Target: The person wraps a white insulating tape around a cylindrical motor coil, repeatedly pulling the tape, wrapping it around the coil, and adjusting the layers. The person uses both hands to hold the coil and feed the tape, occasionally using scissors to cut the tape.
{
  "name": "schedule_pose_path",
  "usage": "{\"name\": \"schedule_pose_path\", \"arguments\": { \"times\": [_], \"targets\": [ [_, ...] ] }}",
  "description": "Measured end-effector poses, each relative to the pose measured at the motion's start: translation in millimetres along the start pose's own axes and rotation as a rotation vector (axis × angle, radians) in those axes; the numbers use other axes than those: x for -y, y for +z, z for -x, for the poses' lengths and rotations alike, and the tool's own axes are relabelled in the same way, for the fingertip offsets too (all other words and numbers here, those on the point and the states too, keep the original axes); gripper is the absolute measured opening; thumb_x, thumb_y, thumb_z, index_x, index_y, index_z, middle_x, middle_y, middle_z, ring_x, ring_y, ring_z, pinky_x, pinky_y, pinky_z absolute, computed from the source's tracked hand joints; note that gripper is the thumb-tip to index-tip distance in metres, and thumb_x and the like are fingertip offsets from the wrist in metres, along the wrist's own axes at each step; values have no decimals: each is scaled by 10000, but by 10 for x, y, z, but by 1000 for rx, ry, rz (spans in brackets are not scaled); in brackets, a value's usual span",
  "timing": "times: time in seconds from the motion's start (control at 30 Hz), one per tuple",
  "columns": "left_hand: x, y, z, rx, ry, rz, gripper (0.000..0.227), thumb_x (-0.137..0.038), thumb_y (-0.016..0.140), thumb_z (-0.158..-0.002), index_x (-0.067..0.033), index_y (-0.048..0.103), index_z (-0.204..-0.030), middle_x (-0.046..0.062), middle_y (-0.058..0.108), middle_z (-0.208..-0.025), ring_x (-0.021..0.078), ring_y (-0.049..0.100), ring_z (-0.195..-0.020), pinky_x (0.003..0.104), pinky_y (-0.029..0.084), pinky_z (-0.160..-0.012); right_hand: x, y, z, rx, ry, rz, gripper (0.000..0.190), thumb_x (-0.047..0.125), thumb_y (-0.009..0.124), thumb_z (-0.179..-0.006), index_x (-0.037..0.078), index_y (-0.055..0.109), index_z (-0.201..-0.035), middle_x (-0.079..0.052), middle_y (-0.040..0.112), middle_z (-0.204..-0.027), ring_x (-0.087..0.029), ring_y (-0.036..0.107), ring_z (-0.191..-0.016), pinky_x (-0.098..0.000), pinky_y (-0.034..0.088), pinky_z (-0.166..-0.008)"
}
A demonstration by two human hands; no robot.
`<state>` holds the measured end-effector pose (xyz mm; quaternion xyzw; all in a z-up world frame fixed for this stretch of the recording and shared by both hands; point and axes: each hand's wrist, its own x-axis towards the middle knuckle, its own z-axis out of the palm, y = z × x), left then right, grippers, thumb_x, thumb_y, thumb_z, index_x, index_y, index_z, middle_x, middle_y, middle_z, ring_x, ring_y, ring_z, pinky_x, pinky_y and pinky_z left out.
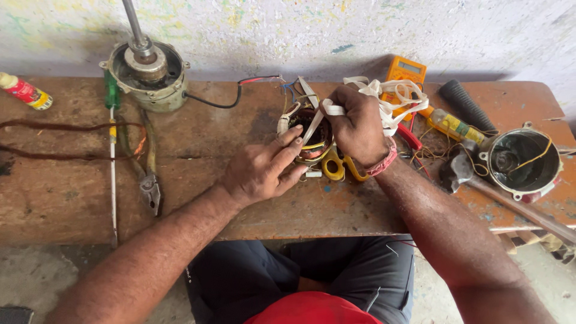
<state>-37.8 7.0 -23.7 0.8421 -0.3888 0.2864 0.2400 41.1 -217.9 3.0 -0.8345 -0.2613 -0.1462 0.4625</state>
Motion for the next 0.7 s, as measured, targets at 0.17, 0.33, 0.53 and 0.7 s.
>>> {"name": "schedule_pose_path", "arguments": {
  "times": [0.17,0.33,0.53,0.7],
  "targets": [
    [-6,-36,32,-14,76,-136,436,-238,776,-910,61,649,-1201,246,657,-1322,286,734,-753,376,603,-644,-9,4,-10,-14,-17,20,144,71,667,-991,-28,664,-887,-105,650,-709,-147,603,-639,-336,482,-585],
    [22,-5,64,-75,-79,195,379,-176,699,-991,35,618,-1295,187,676,-1287,319,746,-978,375,618,-814,-30,-12,15,-3,-3,-4,149,76,663,-990,-28,656,-885,-101,650,-706,-139,606,-640,-327,483,-582],
    [76,77,-2,-108,-209,509,118,-48,619,-1042,-26,631,-1157,128,690,-1131,294,732,-980,373,597,-812,-2,-27,4,12,-25,-12,152,66,651,-1005,-28,649,-885,-91,632,-700,-126,563,-644,-326,459,-588],
    [64,99,-54,-58,-303,484,89,-39,631,-1023,-32,662,-1106,105,690,-1054,271,729,-925,374,580,-765,20,-15,7,24,2,-27,150,68,652,-1004,-23,649,-885,-75,633,-699,-110,556,-645,-320,458,-582]
  ]
}}
